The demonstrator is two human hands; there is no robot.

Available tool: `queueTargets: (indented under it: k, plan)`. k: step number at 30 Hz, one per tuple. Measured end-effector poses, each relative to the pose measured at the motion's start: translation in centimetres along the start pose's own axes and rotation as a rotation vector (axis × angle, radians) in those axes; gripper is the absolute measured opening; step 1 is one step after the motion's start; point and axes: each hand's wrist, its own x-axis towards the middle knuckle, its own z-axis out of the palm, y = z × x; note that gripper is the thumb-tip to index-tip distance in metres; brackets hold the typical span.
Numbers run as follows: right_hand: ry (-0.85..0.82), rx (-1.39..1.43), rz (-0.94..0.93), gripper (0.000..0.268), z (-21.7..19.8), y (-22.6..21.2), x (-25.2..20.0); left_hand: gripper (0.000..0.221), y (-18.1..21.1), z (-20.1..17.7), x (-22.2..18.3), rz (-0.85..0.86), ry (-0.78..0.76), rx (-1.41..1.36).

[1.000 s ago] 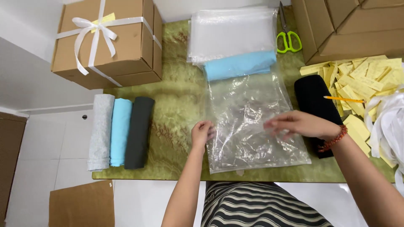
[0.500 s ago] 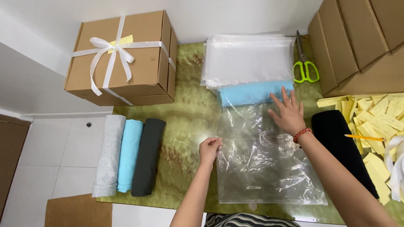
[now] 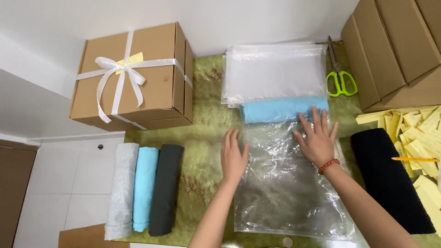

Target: The person places a folded light blue garment into a clear plastic bag and seals it. They then place the bagged item into a cardboard box, close the box, and tie it with a white ribbon, finishing with a bow.

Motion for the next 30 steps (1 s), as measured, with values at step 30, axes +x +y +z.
queueTargets:
  k: [30]
  plan:
    - [0.079,0.030,0.160,0.059,5.2,2.2,-4.6,0.067,-9.2,10.5,0.1,0.315,-0.227,0.467]
